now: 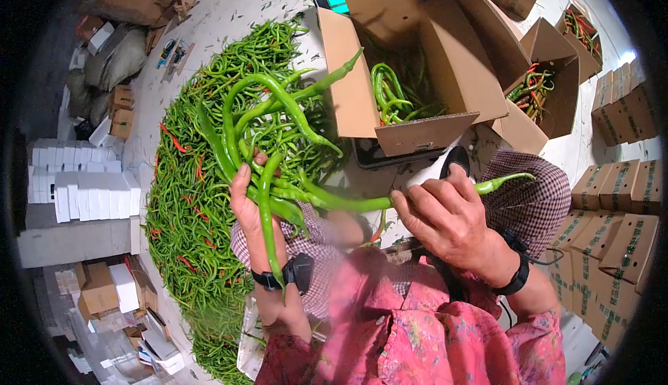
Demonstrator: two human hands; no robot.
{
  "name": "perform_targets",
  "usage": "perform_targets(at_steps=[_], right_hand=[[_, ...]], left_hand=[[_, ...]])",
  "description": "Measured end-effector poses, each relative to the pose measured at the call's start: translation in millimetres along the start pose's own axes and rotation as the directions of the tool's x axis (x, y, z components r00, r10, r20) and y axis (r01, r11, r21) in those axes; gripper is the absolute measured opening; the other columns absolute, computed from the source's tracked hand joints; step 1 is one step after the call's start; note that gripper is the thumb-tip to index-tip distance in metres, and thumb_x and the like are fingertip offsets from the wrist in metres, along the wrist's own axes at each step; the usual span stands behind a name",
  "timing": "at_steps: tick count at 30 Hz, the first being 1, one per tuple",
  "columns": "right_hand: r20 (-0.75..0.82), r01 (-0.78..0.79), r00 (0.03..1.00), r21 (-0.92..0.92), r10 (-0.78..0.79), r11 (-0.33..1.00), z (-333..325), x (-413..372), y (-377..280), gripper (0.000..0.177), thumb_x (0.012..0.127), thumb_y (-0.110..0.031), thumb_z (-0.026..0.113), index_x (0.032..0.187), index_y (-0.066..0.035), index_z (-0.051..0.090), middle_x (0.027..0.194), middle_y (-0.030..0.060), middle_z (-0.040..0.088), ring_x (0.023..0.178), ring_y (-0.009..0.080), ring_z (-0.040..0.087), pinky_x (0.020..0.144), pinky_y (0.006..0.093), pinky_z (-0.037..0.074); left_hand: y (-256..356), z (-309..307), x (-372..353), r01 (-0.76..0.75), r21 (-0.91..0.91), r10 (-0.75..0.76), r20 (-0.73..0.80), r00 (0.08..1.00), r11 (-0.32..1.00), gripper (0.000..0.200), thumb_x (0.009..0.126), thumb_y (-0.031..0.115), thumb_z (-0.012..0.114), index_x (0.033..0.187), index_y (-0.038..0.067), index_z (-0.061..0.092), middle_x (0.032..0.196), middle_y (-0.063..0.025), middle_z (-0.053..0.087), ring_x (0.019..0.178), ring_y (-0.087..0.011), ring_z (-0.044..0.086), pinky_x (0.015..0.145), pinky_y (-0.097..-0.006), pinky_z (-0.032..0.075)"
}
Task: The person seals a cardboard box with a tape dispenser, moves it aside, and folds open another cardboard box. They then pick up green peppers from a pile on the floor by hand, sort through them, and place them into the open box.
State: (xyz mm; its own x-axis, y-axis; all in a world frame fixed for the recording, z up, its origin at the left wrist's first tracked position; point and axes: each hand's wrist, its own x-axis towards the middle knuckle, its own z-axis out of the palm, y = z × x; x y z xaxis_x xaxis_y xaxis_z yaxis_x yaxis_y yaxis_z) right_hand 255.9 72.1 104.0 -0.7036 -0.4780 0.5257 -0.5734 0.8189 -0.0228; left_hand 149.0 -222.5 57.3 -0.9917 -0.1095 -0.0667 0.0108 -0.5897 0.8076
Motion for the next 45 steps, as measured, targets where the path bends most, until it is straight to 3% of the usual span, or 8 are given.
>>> perform_targets(at_steps=[29, 32, 34, 39, 41, 42, 44, 45], right_hand=[[-0.036, -0.143, 0.988, 0.143, 0.15, 0.979, 14, 15, 11, 0.04, 0.067, -0.006, 0.063, 0.107, -0.002, 0.064, 0.093, 0.0109, 0.062, 0.074, 0.0238, 0.058, 0.064, 0.0358, 0.046], [0.022, -0.324, 0.932, 0.5, 0.363, 0.803, -4, 43, 8, 0.034, 0.081, -0.001, 0.064, 0.115, 0.0, 0.061, 0.09, 0.0106, 0.065, 0.074, 0.0218, 0.061, 0.062, 0.0293, 0.047], [0.293, -0.568, 0.702, 0.78, 0.649, 0.263, -20, 71, -8, 0.031, 0.089, -0.005, 0.061, 0.12, 0.001, 0.059, 0.098, 0.0074, 0.067, 0.079, 0.0158, 0.061, 0.068, 0.0288, 0.049], [0.383, -0.421, 0.803, 0.907, 0.457, -0.021, -42, 149, -86, 0.041, 0.09, -0.013, 0.059, 0.127, 0.003, 0.054, 0.105, 0.0088, 0.065, 0.09, 0.0112, 0.061, 0.082, 0.0282, 0.049], [0.242, -0.226, 0.969, 0.952, -0.055, 0.206, -27, 139, -141, 0.041, 0.092, -0.014, 0.058, 0.128, 0.003, 0.052, 0.116, 0.0177, 0.058, 0.104, 0.0251, 0.058, 0.09, 0.0358, 0.048], [0.184, -0.094, 0.933, 0.955, -0.309, 0.283, -22, 135, -170, 0.041, 0.092, -0.015, 0.058, 0.128, 0.002, 0.051, 0.121, 0.0222, 0.055, 0.111, 0.032, 0.056, 0.094, 0.0397, 0.047], [-0.137, 0.046, 0.95, 0.95, -0.279, -0.308, -24, 135, -244, 0.039, 0.093, -0.018, 0.059, 0.124, 0.003, 0.051, 0.117, 0.0236, 0.055, 0.111, 0.0342, 0.055, 0.094, 0.0426, 0.045], [-0.17, 0.135, 0.931, 0.982, -0.323, -0.128, -34, 139, -237, 0.039, 0.092, -0.017, 0.061, 0.124, 0.002, 0.051, 0.112, 0.0213, 0.058, 0.103, 0.0327, 0.06, 0.085, 0.0394, 0.05]], left_hand=[[7, 20, -10, 0.031, -0.103, -0.036, -0.05, 0.998, 0.994, 0.037, 0.085, 0.004, 0.06, 0.121, 0.001, 0.054, 0.104, -0.0105, 0.063, 0.088, -0.0195, 0.062, 0.074, -0.0337, 0.057], [0, 18, -9, 0.058, -0.031, -0.063, -0.179, 0.982, 0.998, 0.029, 0.084, 0.005, 0.064, 0.112, 0.001, 0.058, 0.102, -0.0109, 0.065, 0.088, -0.0208, 0.065, 0.073, -0.0344, 0.056], [-8, 13, -4, 0.081, -0.09, -0.095, -0.171, 0.981, 0.993, 0.037, 0.081, 0.002, 0.066, 0.116, 0.002, 0.056, 0.104, -0.0118, 0.065, 0.087, -0.0217, 0.065, 0.073, -0.0348, 0.056], [-17, 3, -2, -0.064, -0.111, 0.046, -0.156, 0.987, 0.992, 0.045, 0.08, 0.002, 0.069, 0.121, 0.003, 0.052, 0.102, -0.0085, 0.064, 0.084, -0.019, 0.064, 0.069, -0.0326, 0.055], [-7, 14, -7, 0.061, -0.035, -0.066, -0.16, 0.985, 0.998, 0.047, 0.077, 0.003, 0.072, 0.12, 0.003, 0.053, 0.104, -0.0089, 0.063, 0.084, -0.0174, 0.063, 0.065, -0.0304, 0.054], [-19, 11, -2, -0.081, -0.094, 0.069, -0.121, 0.99, 0.992, 0.045, 0.079, 0.004, 0.069, 0.121, 0.004, 0.054, 0.103, -0.0096, 0.063, 0.083, -0.0178, 0.063, 0.067, -0.031, 0.055], [-13, 9, -5, -0.056, -0.087, 0.05, -0.069, 0.996, 0.995, 0.044, 0.08, 0.004, 0.067, 0.122, 0.005, 0.053, 0.103, -0.01, 0.063, 0.082, -0.0182, 0.063, 0.067, -0.0314, 0.056], [-7, 14, -9, -0.038, -0.101, 0.028, -0.098, 0.995, 0.994, 0.044, 0.081, 0.002, 0.066, 0.123, 0.005, 0.052, 0.103, -0.0101, 0.063, 0.083, -0.0184, 0.063, 0.067, -0.0319, 0.056]])
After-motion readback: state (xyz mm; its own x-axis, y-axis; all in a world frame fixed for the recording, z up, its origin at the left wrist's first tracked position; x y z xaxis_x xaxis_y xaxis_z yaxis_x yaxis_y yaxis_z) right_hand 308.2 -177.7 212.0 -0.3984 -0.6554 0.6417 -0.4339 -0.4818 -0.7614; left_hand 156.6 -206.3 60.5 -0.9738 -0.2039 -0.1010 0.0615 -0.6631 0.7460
